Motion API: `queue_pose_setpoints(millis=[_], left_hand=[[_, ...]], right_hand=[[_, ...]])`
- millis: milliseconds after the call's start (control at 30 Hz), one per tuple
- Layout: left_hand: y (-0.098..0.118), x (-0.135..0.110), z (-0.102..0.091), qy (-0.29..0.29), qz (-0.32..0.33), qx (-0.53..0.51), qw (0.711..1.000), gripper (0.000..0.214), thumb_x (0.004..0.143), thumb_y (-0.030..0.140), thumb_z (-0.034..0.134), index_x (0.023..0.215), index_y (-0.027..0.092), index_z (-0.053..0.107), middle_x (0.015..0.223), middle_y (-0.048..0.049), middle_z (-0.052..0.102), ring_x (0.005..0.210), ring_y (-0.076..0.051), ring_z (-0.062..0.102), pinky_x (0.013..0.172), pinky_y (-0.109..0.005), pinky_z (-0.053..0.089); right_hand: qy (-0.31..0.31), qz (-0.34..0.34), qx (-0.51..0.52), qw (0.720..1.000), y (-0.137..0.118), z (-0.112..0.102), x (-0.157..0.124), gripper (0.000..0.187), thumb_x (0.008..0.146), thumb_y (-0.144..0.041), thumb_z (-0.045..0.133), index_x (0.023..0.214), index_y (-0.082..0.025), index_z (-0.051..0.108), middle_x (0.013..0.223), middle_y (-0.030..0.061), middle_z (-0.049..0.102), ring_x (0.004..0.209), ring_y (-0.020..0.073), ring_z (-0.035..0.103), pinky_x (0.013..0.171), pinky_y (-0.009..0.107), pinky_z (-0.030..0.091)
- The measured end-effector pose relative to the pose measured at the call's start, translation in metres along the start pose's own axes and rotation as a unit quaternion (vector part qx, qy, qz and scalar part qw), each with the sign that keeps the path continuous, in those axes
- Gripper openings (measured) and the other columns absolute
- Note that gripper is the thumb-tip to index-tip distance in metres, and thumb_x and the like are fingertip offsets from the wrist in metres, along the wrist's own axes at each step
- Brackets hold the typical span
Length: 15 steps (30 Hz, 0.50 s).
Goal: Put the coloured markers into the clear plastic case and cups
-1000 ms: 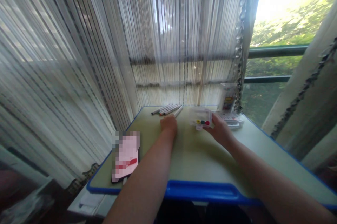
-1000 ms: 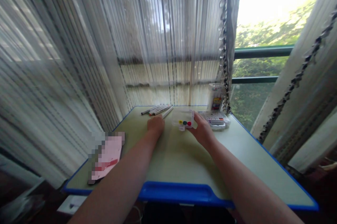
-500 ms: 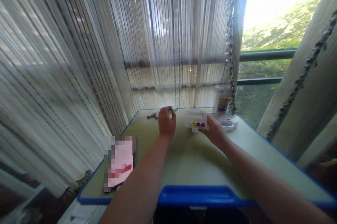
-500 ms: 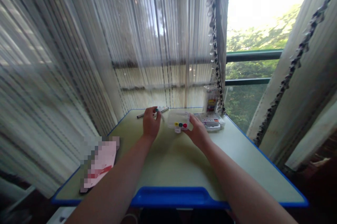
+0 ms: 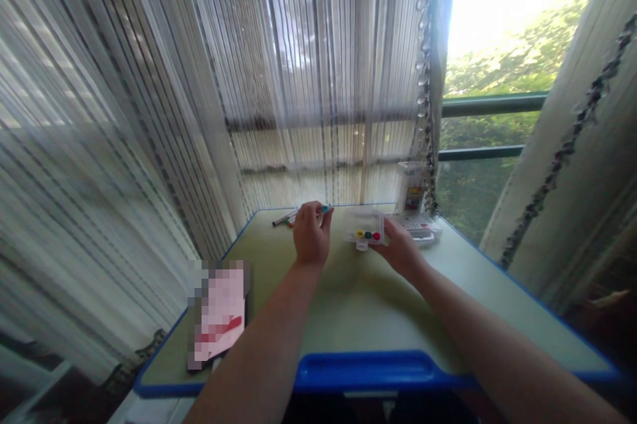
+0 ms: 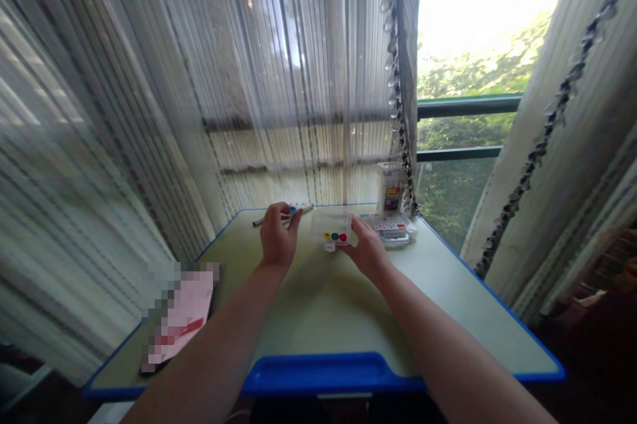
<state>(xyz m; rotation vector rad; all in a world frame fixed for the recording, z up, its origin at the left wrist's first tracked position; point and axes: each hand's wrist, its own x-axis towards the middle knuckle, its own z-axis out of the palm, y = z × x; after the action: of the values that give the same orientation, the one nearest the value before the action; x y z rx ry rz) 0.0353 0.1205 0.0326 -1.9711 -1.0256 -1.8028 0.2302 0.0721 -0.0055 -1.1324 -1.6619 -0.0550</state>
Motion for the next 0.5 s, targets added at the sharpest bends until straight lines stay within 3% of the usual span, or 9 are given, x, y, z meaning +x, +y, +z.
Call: queue_pose_setpoints(millis=[133, 400, 500], left_hand=[[0.0018, 0.0006, 0.0001, 0.016, -0.024, -0.005, 1.0, 0.023, 0.083, 0.039, 0.059, 0.084, 0.019, 0.048, 0.074, -0.0004, 0.053, 0.066, -0.013, 0.054, 0.062, -0.026, 0.044], [0.0045, 0.0008, -0.0017, 0.032, 0.008, -0.007, 0.999, 0.023, 0.083, 0.037, 0.059, 0.084, 0.018, 0.047, 0.076, -0.0018, 0.053, 0.069, -0.013, 0.052, 0.065, -0.027, 0.044], [0.0031, 0.0021, -0.0018, 0.038, -0.009, -0.02, 0.999, 0.023, 0.083, 0.038, 0.059, 0.083, 0.018, 0.048, 0.075, -0.0015, 0.053, 0.067, -0.012, 0.052, 0.063, -0.025, 0.044]], right_hand=[[-0.005, -0.002, 0.003, 1.0, -0.0012, -0.0007, 0.0003, 0.055, 0.069, -0.024, 0.071, 0.122, -0.021, 0.054, 0.115, 0.0114, 0.064, 0.107, 0.0273, 0.059, 0.09, 0.043, 0.047], [0.0, -0.008, 0.01, 1.0, -0.001, -0.0014, 0.0005, 0.053, 0.07, -0.024, 0.07, 0.12, -0.022, 0.055, 0.114, 0.0107, 0.065, 0.106, 0.0275, 0.06, 0.088, 0.043, 0.048], [0.003, -0.006, 0.007, 1.0, -0.0006, -0.0017, 0.0009, 0.052, 0.069, -0.024, 0.071, 0.119, -0.022, 0.056, 0.112, 0.0111, 0.065, 0.105, 0.0278, 0.06, 0.088, 0.043, 0.048]])
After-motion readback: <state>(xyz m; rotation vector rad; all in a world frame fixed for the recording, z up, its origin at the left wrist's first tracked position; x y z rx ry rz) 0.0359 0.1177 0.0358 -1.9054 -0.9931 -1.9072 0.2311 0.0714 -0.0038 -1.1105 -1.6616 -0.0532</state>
